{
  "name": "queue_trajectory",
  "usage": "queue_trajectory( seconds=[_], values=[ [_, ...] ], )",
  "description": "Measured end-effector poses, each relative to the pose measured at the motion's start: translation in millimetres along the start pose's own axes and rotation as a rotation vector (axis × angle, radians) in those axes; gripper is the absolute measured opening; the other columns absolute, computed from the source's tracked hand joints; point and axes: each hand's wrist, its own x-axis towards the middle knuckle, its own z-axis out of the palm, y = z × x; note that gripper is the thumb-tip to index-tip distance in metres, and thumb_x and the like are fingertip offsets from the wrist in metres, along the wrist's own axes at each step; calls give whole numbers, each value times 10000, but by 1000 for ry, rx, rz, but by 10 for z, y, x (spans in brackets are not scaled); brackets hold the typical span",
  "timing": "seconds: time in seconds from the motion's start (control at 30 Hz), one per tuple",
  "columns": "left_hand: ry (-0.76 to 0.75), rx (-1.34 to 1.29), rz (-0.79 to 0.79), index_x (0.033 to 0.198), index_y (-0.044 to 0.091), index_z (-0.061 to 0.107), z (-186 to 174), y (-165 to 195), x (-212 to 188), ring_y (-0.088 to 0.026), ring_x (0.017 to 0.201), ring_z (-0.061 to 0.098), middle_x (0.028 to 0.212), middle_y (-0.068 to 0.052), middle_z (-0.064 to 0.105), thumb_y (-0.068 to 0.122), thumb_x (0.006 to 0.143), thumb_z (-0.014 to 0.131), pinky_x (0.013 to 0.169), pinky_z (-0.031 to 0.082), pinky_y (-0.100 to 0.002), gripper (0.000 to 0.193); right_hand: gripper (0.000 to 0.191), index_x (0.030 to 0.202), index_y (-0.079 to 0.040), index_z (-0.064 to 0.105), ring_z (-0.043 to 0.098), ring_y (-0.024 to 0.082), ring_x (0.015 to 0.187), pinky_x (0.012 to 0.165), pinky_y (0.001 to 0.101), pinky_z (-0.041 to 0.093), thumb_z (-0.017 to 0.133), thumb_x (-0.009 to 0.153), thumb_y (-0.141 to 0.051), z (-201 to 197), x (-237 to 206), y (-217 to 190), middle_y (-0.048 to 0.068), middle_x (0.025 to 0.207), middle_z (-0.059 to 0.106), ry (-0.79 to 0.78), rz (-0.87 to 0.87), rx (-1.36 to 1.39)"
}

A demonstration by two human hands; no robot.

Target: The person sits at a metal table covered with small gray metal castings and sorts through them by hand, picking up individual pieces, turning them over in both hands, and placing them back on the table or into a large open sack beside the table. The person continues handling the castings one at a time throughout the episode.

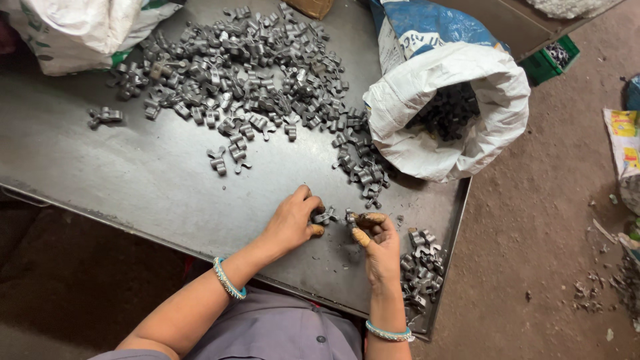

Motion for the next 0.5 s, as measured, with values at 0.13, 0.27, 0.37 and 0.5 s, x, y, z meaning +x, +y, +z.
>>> queue_trajectory(
  seconds=[0.13,0.27,0.37,0.5],
  values=[
    [40,-18,7,967,77,676,33,-9,0,-360,911,605,967,-124,559,93,647,874,786,508,-457,377,342,1161,-32,626,691,195,908,783,353,595,770,852,-66,-53,21,-32,97,1052,703,-21,240,315],
    [52,-25,14,949,73,676,36,-15,11,-364,913,609,968,-126,573,99,647,873,780,510,-457,361,358,1205,10,652,673,198,860,722,312,557,789,878,-46,-106,71,-31,129,1053,704,-148,291,118],
    [70,-22,33,960,79,682,-4,-6,10,-354,910,619,972,-119,582,85,658,871,778,515,-451,356,394,1189,28,652,694,225,922,799,319,580,824,841,-36,-137,139,-64,177,1059,710,-257,290,-149],
    [18,-97,-70,1039,78,670,-138,12,-11,-314,857,635,981,-109,586,92,630,897,764,529,-428,468,446,1191,-126,618,709,224,1027,881,325,582,821,797,-78,-18,282,-238,134,1176,707,17,-51,156]
  ],
)
